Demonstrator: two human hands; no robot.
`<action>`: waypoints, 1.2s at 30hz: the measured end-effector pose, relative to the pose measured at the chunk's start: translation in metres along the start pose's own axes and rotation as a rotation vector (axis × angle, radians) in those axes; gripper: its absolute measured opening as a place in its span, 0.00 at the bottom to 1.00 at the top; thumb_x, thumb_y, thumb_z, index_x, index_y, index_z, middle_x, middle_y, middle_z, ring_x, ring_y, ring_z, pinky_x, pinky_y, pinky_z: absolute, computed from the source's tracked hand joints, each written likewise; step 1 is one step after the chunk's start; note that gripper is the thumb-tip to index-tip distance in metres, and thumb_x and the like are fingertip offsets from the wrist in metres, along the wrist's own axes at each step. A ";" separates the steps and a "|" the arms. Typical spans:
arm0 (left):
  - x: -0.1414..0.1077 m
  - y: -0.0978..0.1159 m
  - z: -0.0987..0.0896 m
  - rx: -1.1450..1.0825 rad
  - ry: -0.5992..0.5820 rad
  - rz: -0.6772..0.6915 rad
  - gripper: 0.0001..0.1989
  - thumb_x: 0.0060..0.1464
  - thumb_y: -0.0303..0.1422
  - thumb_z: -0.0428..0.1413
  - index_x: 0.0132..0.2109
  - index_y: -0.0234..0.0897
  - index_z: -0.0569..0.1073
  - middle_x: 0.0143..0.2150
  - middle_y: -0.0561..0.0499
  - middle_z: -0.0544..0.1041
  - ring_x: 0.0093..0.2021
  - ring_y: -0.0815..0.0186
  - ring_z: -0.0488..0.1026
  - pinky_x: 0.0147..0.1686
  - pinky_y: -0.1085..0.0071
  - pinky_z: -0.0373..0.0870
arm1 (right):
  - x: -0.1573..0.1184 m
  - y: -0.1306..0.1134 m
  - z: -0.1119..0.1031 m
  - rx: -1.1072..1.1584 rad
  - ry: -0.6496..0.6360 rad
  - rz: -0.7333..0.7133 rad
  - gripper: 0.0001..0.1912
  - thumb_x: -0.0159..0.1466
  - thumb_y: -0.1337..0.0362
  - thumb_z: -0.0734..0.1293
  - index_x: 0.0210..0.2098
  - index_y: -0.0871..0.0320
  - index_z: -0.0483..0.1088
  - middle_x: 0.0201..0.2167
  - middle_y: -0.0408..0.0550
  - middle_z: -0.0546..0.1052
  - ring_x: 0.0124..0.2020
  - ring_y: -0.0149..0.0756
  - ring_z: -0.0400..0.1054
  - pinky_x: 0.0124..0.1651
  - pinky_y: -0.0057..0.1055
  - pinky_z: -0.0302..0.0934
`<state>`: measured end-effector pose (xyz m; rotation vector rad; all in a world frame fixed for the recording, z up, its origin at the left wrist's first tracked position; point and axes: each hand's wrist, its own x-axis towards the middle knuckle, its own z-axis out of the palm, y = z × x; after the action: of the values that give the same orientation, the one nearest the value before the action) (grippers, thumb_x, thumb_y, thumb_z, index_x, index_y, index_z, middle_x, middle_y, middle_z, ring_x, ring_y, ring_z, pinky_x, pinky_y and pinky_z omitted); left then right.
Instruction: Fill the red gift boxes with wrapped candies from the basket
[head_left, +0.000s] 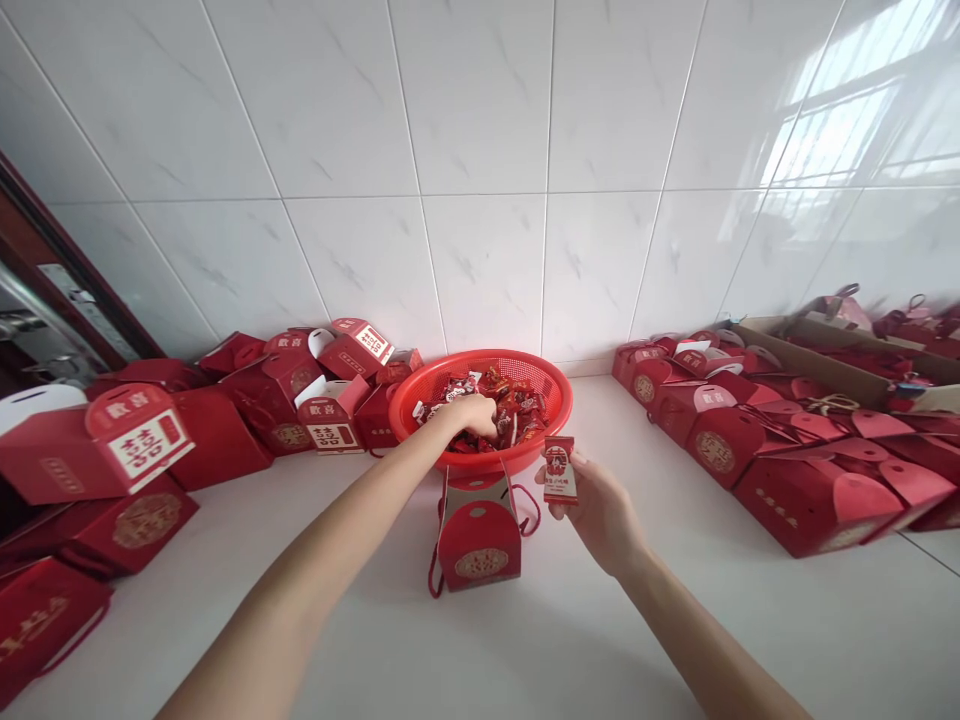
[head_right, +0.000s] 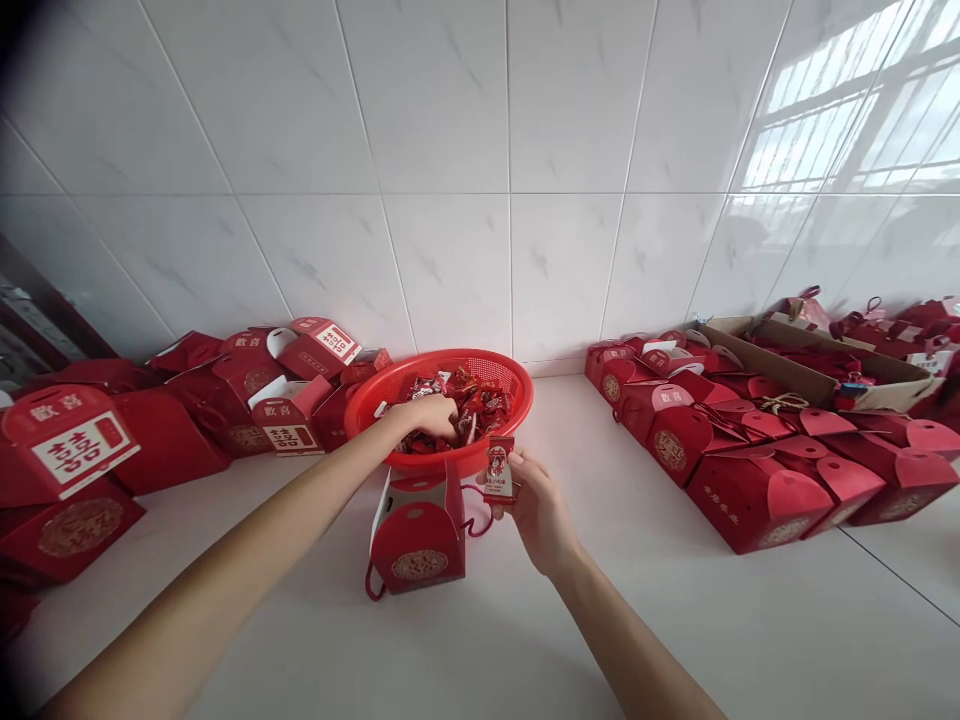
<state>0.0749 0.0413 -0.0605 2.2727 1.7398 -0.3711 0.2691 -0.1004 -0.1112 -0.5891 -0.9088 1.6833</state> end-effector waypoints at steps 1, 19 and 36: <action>0.001 -0.003 0.000 -0.025 0.011 -0.004 0.11 0.62 0.38 0.58 0.42 0.33 0.75 0.40 0.49 0.77 0.38 0.65 0.76 0.40 0.64 0.75 | 0.000 0.000 0.000 0.000 0.001 -0.001 0.16 0.58 0.52 0.71 0.34 0.59 0.75 0.29 0.48 0.77 0.24 0.30 0.62 0.26 0.28 0.57; -0.033 -0.052 0.020 -0.744 0.457 0.137 0.18 0.46 0.47 0.60 0.26 0.37 0.69 0.23 0.55 0.70 0.26 0.65 0.68 0.25 0.71 0.61 | 0.002 0.002 -0.003 -0.026 -0.010 -0.005 0.15 0.57 0.52 0.71 0.33 0.59 0.76 0.28 0.48 0.76 0.23 0.31 0.61 0.26 0.29 0.56; -0.032 -0.056 0.025 -0.815 0.591 -0.019 0.13 0.47 0.43 0.59 0.28 0.39 0.68 0.22 0.54 0.72 0.25 0.63 0.71 0.23 0.71 0.61 | 0.002 0.003 -0.002 -0.038 -0.009 0.003 0.15 0.57 0.52 0.72 0.33 0.59 0.76 0.28 0.48 0.77 0.23 0.30 0.61 0.26 0.28 0.57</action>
<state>0.0120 0.0178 -0.0755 1.8146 1.6824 0.9319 0.2681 -0.0982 -0.1142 -0.6090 -0.9490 1.6760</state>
